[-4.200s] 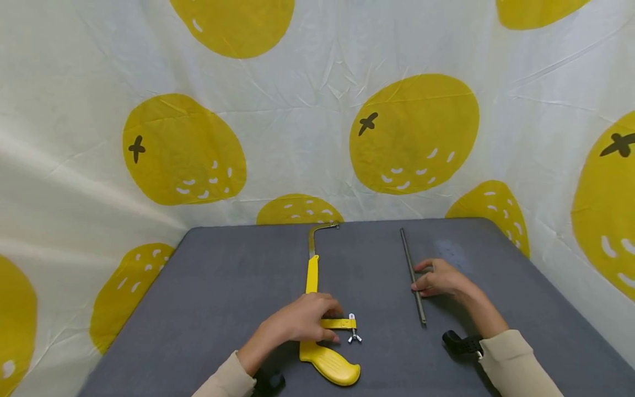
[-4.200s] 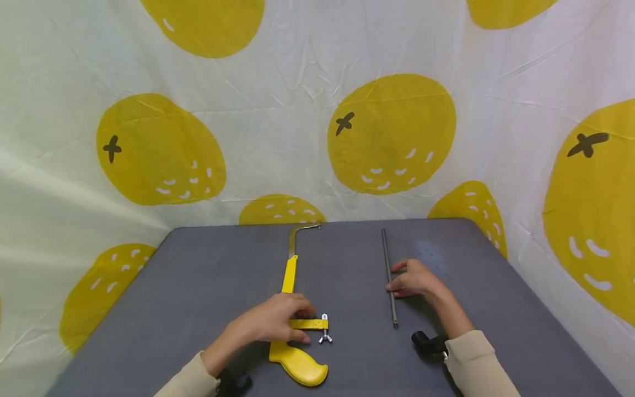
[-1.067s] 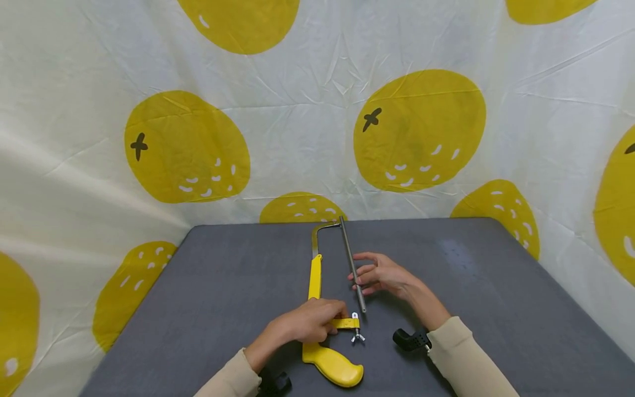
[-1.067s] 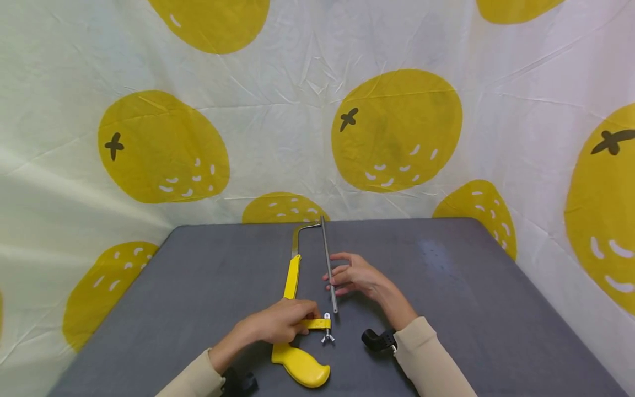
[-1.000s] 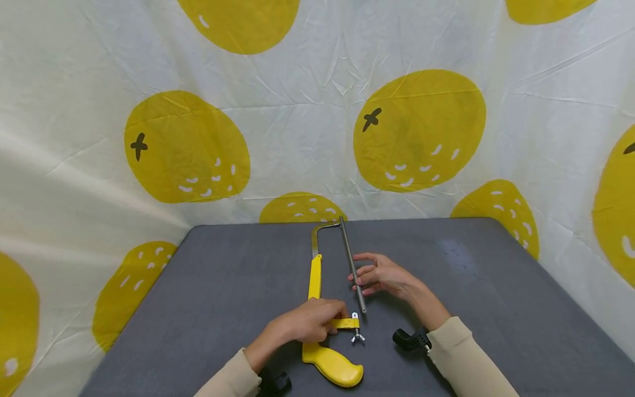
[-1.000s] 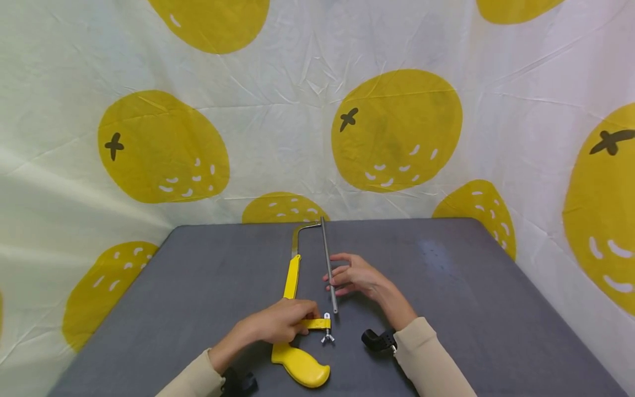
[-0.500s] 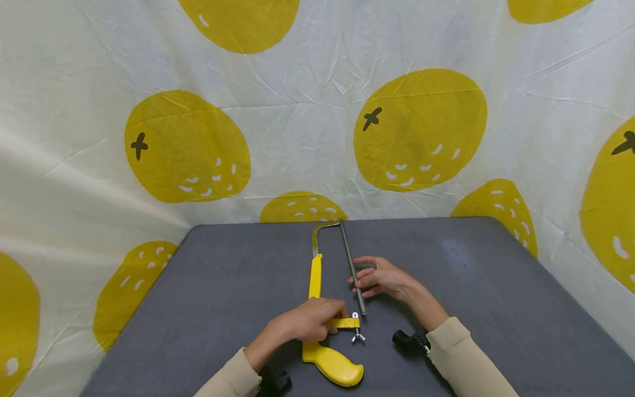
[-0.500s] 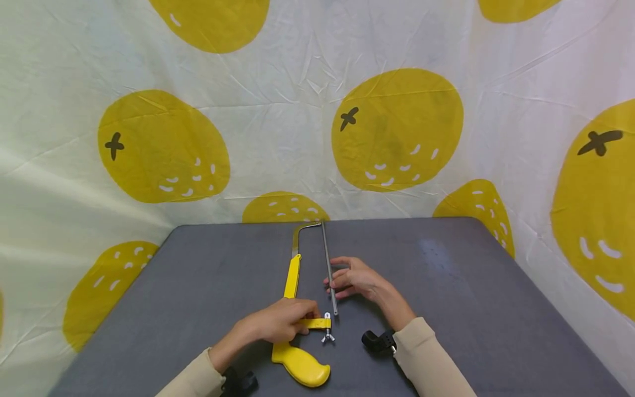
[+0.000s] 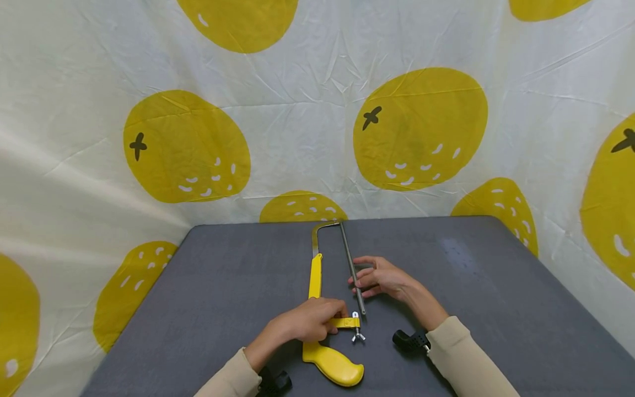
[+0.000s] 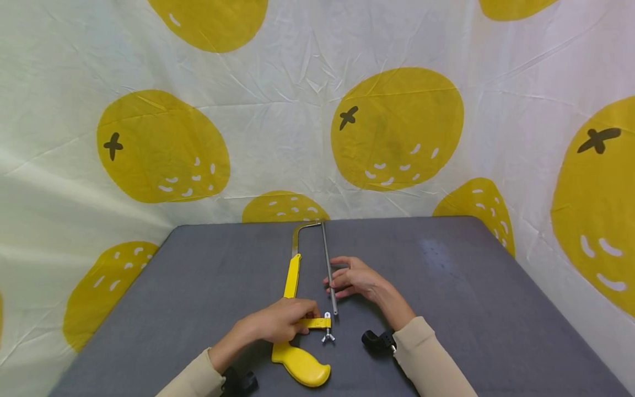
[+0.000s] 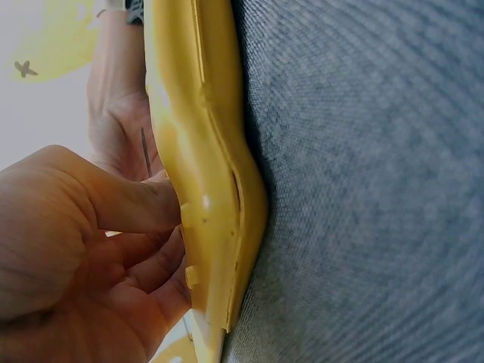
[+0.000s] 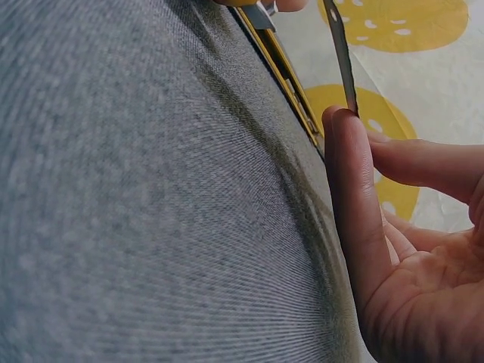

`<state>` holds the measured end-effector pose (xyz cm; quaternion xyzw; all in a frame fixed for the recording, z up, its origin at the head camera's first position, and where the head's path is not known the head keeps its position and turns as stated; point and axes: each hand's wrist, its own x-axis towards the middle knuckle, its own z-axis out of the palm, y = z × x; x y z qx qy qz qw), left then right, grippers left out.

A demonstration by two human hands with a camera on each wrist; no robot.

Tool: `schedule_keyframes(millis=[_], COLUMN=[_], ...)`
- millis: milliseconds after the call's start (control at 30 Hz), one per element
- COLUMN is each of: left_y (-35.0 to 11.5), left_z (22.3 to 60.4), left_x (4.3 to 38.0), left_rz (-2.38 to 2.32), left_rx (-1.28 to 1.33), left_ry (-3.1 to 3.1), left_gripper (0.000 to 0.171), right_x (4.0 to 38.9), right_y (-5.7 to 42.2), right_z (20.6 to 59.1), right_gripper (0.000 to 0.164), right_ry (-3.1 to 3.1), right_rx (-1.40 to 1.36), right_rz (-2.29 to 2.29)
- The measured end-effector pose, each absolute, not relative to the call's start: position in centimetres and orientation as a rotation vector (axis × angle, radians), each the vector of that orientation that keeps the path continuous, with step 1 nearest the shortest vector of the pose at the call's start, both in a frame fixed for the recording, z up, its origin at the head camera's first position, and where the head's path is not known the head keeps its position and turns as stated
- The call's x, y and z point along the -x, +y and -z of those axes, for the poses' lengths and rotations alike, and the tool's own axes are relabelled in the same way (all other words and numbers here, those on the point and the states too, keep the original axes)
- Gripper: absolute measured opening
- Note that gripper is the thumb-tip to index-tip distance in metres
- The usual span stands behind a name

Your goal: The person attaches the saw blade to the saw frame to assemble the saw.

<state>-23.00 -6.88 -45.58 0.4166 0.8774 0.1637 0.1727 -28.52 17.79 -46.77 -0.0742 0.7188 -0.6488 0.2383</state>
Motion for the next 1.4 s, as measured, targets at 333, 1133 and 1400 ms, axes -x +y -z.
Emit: schedule_keyframes(millis=[333,1133,1400], left_y=[-6.84,-6.66,-6.69], left_z=[45.47,45.39,45.53], left_x=[22.98,22.93,22.97], left_rz=[-0.463,-0.437,-0.444], left_rx=[-1.173,-1.153,-1.146], left_ry=[2.487,2.502,2.497], left_gripper=[0.020,0.022,0.022], right_x=[28.52,28.61,28.46], right_y=[17.81,17.89,17.68], right_z=[46.71,46.63,46.77], right_gripper=[0.077,0.076,0.076], right_ry=[1.967,1.958,1.962], right_rx=[0.203,0.207,0.204], right_rz=[1.772,1.759,1.761])
